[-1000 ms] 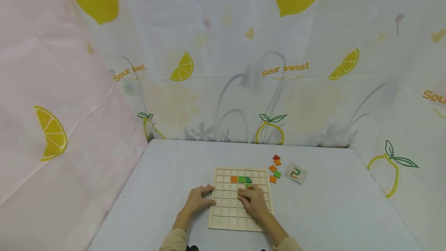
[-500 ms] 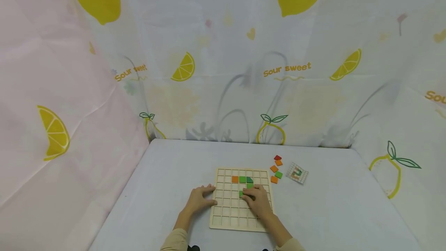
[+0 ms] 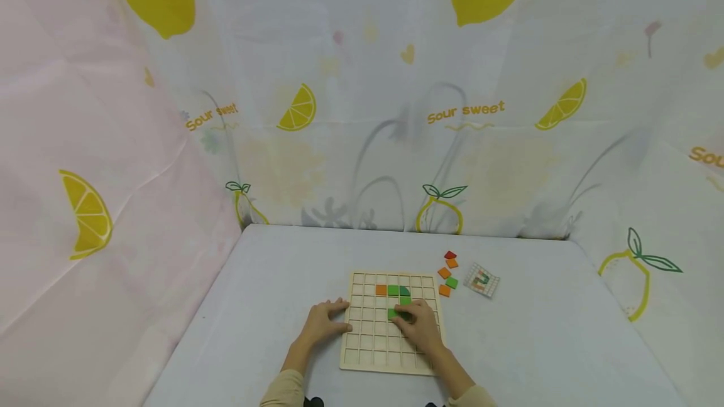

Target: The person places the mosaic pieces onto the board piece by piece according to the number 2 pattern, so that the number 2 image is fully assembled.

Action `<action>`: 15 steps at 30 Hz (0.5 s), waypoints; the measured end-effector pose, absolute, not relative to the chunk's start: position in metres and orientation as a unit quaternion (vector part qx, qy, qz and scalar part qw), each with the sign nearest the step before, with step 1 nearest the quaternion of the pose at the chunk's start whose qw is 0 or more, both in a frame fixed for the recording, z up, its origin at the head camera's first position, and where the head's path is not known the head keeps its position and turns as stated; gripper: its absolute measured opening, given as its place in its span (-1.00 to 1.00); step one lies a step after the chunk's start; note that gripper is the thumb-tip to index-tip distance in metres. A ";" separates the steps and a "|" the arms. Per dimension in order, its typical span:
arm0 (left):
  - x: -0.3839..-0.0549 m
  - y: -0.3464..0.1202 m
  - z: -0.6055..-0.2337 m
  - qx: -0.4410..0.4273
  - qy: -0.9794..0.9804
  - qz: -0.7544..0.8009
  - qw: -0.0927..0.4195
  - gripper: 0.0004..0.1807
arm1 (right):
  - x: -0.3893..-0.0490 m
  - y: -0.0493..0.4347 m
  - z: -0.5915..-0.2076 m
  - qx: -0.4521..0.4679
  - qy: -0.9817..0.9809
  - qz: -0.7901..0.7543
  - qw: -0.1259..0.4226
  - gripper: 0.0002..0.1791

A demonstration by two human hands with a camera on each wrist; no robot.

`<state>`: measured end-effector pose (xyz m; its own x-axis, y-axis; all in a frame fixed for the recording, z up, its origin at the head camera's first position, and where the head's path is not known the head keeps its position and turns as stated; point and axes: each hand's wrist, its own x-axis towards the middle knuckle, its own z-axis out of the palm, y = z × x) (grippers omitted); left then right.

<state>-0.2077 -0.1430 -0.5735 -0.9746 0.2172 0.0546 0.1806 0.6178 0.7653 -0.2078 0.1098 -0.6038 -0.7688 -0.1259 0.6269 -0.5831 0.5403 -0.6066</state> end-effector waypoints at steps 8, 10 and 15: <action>-0.209 -0.144 -0.574 0.118 0.899 0.422 0.015 -0.41 | -0.207 0.105 -0.603 0.194 -0.842 0.418 0.280 -0.74; -0.210 -0.144 -0.574 0.122 0.898 0.422 0.012 -0.42 | -0.206 0.104 -0.603 0.187 -0.847 0.414 0.275 -0.75; -0.210 -0.144 -0.574 0.114 0.892 0.436 0.020 -0.41 | -0.205 0.104 -0.601 0.168 -0.857 0.415 0.255 -0.77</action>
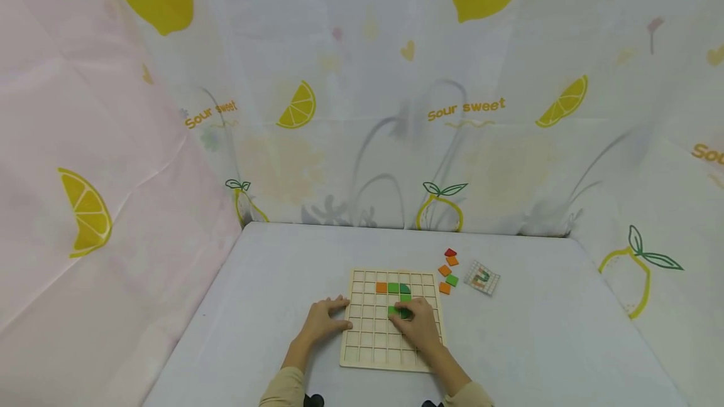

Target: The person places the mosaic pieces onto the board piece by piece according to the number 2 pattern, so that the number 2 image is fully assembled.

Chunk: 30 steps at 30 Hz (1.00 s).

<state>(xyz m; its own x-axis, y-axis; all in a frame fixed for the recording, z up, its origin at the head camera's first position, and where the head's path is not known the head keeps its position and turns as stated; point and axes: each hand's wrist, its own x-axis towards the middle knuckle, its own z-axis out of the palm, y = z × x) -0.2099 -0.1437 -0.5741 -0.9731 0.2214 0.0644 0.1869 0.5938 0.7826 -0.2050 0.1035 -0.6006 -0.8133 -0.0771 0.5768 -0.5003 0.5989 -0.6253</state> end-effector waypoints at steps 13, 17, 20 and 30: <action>-0.208 -0.143 -0.573 0.118 0.895 0.430 0.017 -0.42 | -0.206 0.135 -0.596 0.144 -0.819 0.461 0.310 -0.71; -0.209 -0.144 -0.574 0.114 0.897 0.427 0.019 -0.41 | -0.208 0.167 -0.594 0.044 -0.841 0.444 0.307 -0.70; -0.210 -0.144 -0.576 0.112 0.899 0.423 0.023 -0.40 | -0.209 0.188 -0.596 0.002 -0.864 0.414 0.287 -0.63; -0.210 -0.144 -0.577 0.109 0.900 0.422 0.024 -0.40 | -0.220 0.199 -0.607 0.045 -0.895 0.328 0.300 -0.61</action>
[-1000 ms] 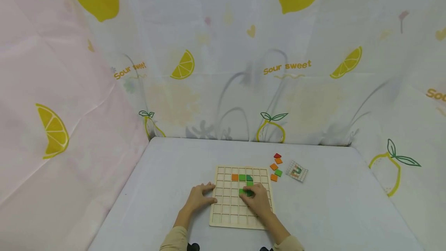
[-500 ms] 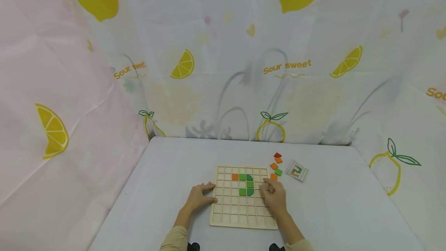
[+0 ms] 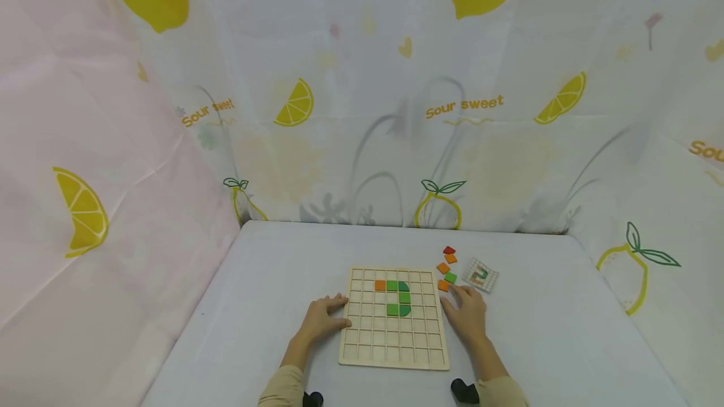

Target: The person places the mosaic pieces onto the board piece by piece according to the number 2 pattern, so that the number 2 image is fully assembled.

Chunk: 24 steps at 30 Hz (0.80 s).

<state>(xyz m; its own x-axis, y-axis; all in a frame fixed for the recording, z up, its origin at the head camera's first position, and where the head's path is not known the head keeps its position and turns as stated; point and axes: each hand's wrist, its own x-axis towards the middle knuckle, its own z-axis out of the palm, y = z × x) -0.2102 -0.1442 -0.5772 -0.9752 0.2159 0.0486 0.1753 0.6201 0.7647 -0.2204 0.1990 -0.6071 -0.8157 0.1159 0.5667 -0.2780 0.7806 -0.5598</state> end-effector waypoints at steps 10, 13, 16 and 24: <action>-0.210 -0.144 -0.578 0.102 0.897 0.430 0.027 -0.40 | -0.227 0.191 -0.597 0.039 -0.888 0.356 0.290 -0.76; -0.210 -0.144 -0.577 0.102 0.897 0.430 0.026 -0.40 | -0.231 0.193 -0.598 0.026 -0.890 0.367 0.269 -0.73; -0.210 -0.144 -0.575 0.098 0.895 0.434 0.030 -0.40 | -0.235 0.194 -0.597 0.008 -0.894 0.374 0.248 -0.66; -0.210 -0.143 -0.577 0.105 0.896 0.430 0.028 -0.40 | -0.243 0.196 -0.592 0.009 -0.908 0.367 0.200 -0.61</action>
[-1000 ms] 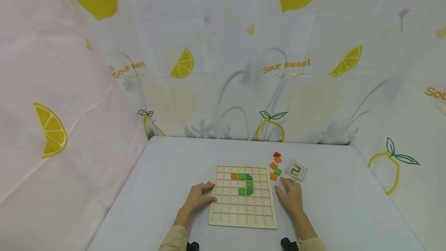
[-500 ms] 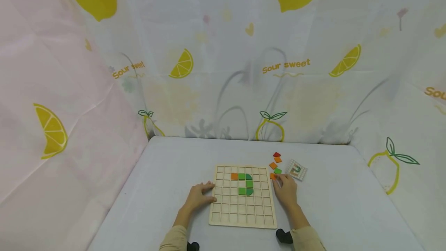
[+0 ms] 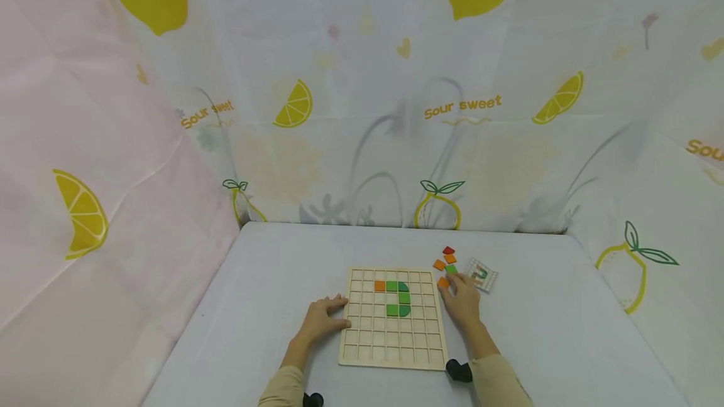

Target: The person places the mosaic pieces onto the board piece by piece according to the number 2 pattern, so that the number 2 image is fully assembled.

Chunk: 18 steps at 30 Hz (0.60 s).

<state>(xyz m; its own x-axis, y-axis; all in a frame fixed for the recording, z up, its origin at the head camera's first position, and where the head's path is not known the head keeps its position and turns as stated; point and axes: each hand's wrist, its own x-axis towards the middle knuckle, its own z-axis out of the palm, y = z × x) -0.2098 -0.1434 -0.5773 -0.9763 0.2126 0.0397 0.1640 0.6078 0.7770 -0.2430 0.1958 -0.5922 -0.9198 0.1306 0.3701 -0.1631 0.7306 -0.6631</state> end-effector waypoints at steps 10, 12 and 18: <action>-0.210 -0.144 -0.575 0.105 0.896 0.432 0.025 -0.41 | -0.252 0.203 -0.592 -0.015 -0.874 0.436 0.213 -0.68; -0.210 -0.144 -0.575 0.100 0.896 0.431 0.026 -0.41 | -0.253 0.204 -0.590 -0.021 -0.867 0.444 0.224 -0.65; -0.209 -0.143 -0.575 0.102 0.896 0.432 0.028 -0.41 | -0.252 0.204 -0.593 -0.060 -0.866 0.437 0.235 -0.64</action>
